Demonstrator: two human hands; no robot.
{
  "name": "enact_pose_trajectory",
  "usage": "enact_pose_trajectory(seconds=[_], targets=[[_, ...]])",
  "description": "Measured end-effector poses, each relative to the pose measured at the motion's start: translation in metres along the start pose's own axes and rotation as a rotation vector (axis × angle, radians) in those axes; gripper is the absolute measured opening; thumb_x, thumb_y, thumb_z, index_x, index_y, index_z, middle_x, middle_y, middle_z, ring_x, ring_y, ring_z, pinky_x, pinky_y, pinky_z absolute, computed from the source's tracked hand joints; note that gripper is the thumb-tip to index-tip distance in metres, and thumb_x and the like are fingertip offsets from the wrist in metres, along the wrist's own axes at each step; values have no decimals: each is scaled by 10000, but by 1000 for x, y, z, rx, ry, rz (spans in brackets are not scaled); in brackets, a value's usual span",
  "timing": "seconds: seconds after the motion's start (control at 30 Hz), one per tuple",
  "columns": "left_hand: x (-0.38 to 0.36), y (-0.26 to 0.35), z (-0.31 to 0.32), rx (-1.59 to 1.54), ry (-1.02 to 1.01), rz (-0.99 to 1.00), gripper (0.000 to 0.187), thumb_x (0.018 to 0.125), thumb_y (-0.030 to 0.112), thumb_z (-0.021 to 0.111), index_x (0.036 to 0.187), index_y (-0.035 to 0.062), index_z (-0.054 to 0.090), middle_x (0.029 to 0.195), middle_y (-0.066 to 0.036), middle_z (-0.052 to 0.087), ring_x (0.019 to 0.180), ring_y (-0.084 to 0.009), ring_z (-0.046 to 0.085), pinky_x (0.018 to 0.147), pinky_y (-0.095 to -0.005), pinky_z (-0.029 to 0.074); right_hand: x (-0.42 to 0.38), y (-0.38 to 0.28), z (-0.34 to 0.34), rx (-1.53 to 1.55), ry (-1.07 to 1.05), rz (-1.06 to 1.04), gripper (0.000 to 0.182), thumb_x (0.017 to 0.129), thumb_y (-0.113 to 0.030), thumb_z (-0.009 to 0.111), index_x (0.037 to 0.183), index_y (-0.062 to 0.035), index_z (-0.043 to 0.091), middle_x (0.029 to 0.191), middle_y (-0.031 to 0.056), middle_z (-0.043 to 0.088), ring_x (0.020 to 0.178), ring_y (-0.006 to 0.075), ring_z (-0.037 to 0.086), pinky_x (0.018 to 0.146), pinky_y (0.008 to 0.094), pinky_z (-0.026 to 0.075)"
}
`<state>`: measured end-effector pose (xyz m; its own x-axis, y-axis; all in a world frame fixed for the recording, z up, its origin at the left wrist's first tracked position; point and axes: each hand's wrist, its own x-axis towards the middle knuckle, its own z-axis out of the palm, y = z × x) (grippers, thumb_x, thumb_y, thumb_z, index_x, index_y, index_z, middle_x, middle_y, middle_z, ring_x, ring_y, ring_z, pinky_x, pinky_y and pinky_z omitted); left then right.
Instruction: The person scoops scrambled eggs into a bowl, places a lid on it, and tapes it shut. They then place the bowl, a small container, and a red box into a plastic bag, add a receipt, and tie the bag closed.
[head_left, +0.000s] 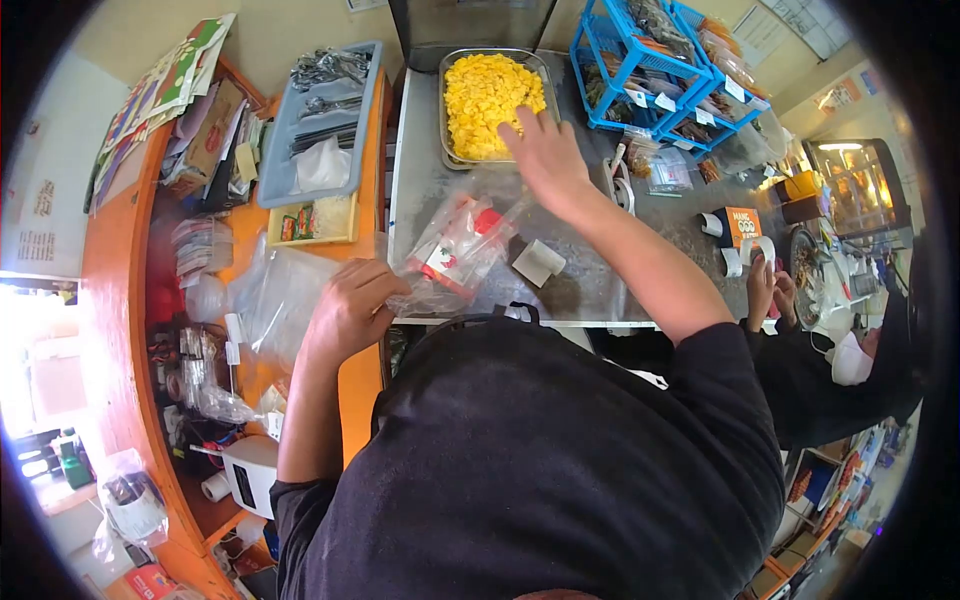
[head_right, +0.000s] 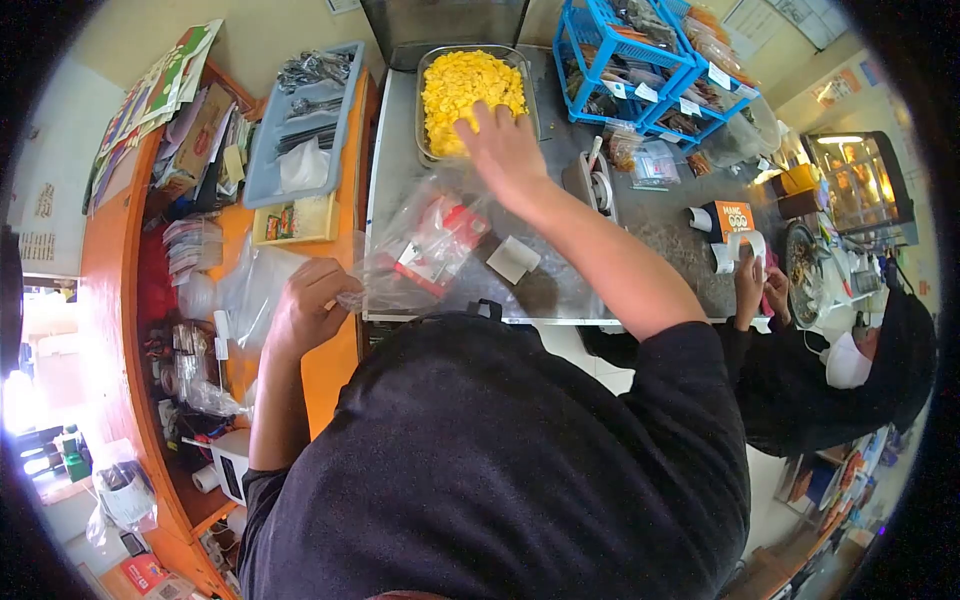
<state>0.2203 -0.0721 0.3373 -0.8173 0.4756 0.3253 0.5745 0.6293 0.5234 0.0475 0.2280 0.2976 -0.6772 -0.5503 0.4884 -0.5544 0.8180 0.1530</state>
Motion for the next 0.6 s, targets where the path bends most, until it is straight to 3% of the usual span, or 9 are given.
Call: enact_pose_trajectory(seconds=[0.03,0.13,0.23,0.3,0.37,0.4,0.43,0.53,0.6], targets=[[-1,-1,1,-1,3,11,266,642,-44,669,884,65,647,822,-106,617,817,-333,639,767,-421,506,-3,9,15,-48,65,33,389,820,-78,677,1205,-66,620,928,151,699,902,338,707,796,448,554],[-3,-5,-1,-40,-42,-28,268,665,-25,667,916,67,660,850,-107,645,829,-331,650,774,-425,516,0,16,24,688,-415,342,437,876,-33,635,1304,-66,559,990,123,708,917,308,709,845,417,547],[14,-14,2,-81,-77,-42,271,688,-7,666,951,60,670,877,-116,668,852,-336,659,781,-421,527,10,-20,-4,1742,-563,629,458,913,-100,647,1349,-42,519,1008,98,715,950,285,707,887,418,540],[37,-11,12,-114,52,-56,214,719,27,676,931,55,664,820,-119,642,776,-343,643,716,-399,515,12,-58,-26,1872,-683,439,521,926,-162,676,1390,-37,473,1017,74,712,972,268,698,897,401,536],[57,-10,15,-113,108,-66,206,729,46,678,933,51,657,805,-124,630,746,-338,640,694,-379,513,-3,-90,-13,1456,-327,-45,547,896,-146,698,1384,-61,466,984,123,714,917,290,714,824,405,540],[64,-10,14,-98,96,-73,223,723,49,675,945,49,654,819,-126,631,754,-330,645,704,-369,517,-9,-98,-14,1352,-282,-83,555,889,-140,702,1384,-67,462,974,137,713,899,296,718,803,406,539],[69,-9,12,-85,82,-82,241,717,52,672,958,48,650,832,-129,633,763,-321,650,713,-360,521,-12,-106,-18,1248,-235,-116,563,882,-133,706,1384,-73,458,965,151,713,882,302,722,783,406,538],[76,-4,3,-80,18,-175,344,720,78,703,1056,69,630,965,-140,648,891,-275,664,805,-343,524,-12,-105,-42,1318,-451,210,603,872,-128,705,1409,-81,433,990,155,696,905,283,708,806,387,523],[59,-28,12,-385,89,-158,487,769,83,702,1233,126,562,1237,-133,604,1150,-290,587,939,-398,474,-9,-95,-55,1385,-580,249,673,854,-138,714,1450,-92,406,1049,151,671,980,243,682,873,347,506]])
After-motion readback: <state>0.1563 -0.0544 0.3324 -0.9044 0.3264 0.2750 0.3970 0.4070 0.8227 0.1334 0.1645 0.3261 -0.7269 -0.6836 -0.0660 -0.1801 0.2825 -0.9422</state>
